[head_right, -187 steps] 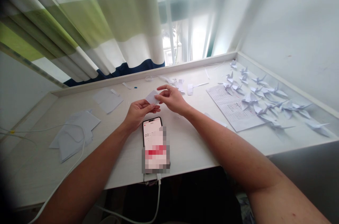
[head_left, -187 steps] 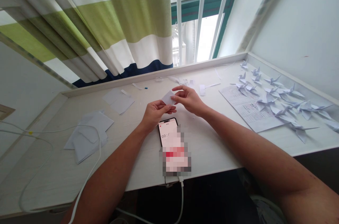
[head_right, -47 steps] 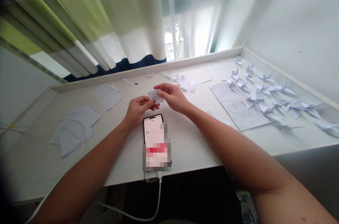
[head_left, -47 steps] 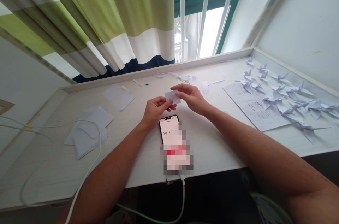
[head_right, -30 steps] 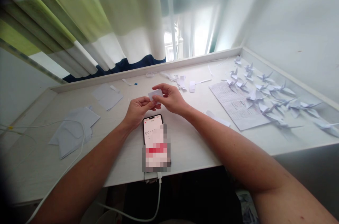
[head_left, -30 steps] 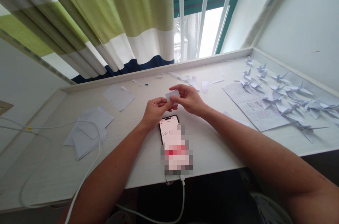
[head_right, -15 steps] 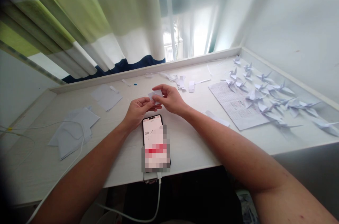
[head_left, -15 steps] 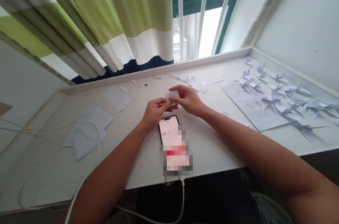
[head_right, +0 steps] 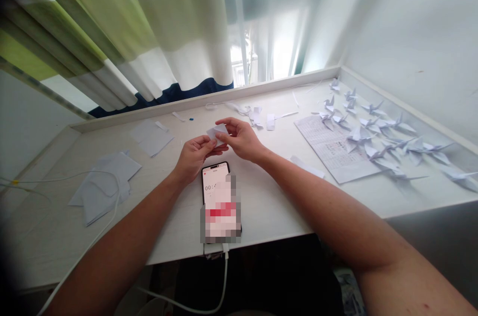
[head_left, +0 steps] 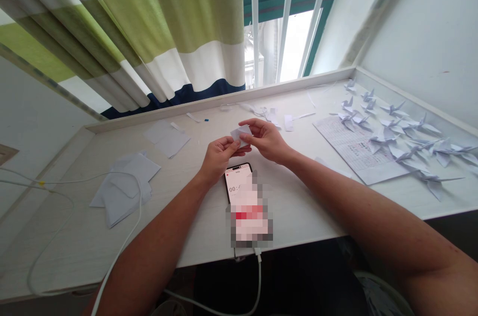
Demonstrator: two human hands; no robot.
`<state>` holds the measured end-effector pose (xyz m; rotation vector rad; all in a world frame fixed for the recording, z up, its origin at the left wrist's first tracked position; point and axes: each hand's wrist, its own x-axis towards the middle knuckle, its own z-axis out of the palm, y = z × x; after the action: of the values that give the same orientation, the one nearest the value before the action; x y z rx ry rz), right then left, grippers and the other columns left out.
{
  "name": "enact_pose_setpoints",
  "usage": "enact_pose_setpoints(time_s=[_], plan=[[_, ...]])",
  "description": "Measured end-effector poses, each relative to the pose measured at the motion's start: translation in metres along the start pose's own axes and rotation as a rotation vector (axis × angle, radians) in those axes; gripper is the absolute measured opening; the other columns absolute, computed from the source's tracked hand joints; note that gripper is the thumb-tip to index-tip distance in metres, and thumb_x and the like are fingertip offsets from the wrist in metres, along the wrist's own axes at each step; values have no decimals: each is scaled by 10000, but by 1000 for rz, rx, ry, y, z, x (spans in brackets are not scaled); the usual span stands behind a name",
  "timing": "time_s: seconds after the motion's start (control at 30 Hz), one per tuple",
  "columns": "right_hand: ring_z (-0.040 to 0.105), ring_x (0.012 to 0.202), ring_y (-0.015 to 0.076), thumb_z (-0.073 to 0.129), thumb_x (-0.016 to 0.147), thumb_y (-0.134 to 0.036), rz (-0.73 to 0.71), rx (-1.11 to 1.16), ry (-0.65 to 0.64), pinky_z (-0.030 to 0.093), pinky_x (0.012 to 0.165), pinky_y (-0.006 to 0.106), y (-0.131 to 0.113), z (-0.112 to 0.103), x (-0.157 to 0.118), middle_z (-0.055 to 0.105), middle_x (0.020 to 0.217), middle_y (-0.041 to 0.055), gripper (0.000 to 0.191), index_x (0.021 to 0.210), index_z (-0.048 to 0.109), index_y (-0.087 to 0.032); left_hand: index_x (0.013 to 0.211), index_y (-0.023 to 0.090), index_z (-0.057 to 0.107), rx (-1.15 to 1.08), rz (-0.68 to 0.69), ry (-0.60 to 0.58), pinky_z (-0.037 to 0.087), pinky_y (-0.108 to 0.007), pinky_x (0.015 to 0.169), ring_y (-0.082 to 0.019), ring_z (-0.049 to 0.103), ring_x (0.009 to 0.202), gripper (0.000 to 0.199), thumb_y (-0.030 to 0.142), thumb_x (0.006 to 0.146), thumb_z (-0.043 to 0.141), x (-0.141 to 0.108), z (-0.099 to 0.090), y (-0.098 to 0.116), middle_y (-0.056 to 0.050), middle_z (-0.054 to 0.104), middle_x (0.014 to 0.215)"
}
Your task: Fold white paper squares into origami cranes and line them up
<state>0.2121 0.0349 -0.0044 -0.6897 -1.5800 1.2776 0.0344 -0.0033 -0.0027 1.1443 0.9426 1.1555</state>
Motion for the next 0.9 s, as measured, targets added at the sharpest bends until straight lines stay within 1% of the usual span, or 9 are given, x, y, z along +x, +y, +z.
enact_pose_setpoints(time_s=[0.13, 0.23, 0.33, 0.53, 0.67, 0.9], plan=[[636, 774, 152, 829, 864, -527, 36, 77, 40, 547, 696, 303, -4, 1, -1, 683, 827, -7, 447, 1160, 696, -219, 948, 150, 741, -14, -21, 3, 622, -436, 895, -315, 821, 946, 493, 557, 735, 919, -1, 1, 1, -93, 822, 896], [636, 783, 163, 827, 860, -541, 55, 51, 45, 545, 685, 312, -5, 1, -1, 688, 821, 0, 449, 1154, 706, -224, 957, 150, 738, -13, -35, 1, 623, -441, 906, -306, 822, 927, 496, 558, 738, 915, -1, 1, 1, -99, 824, 911], [638, 782, 169, 840, 837, -556, 68, 21, 52, 547, 679, 317, -5, 0, 0, 686, 820, 1, 483, 1160, 704, -224, 945, 152, 729, 5, -38, 0, 625, -446, 899, -321, 820, 954, 498, 567, 738, 911, -2, 2, 1, -102, 822, 900], [629, 724, 165, 880, 793, -552, 69, -17, 53, 515, 614, 305, -6, -1, 0, 671, 777, -9, 558, 1196, 692, -215, 922, 147, 726, 69, -15, -12, 628, -435, 842, -331, 821, 930, 510, 597, 749, 894, -2, 3, 1, -105, 814, 848], [610, 677, 158, 894, 775, -551, 57, -12, 70, 484, 576, 300, -8, -2, 0, 657, 728, -19, 564, 1168, 695, -199, 893, 147, 719, 109, -1, -36, 627, -438, 840, -329, 821, 912, 501, 602, 762, 884, -4, 4, 3, -105, 810, 831], [611, 653, 152, 921, 746, -478, 62, 77, 91, 502, 596, 307, -9, 2, -1, 662, 708, -30, 563, 1165, 685, -185, 899, 152, 737, 109, 19, -37, 627, -436, 849, -316, 821, 896, 478, 583, 761, 891, -4, 4, 4, -82, 806, 823]])
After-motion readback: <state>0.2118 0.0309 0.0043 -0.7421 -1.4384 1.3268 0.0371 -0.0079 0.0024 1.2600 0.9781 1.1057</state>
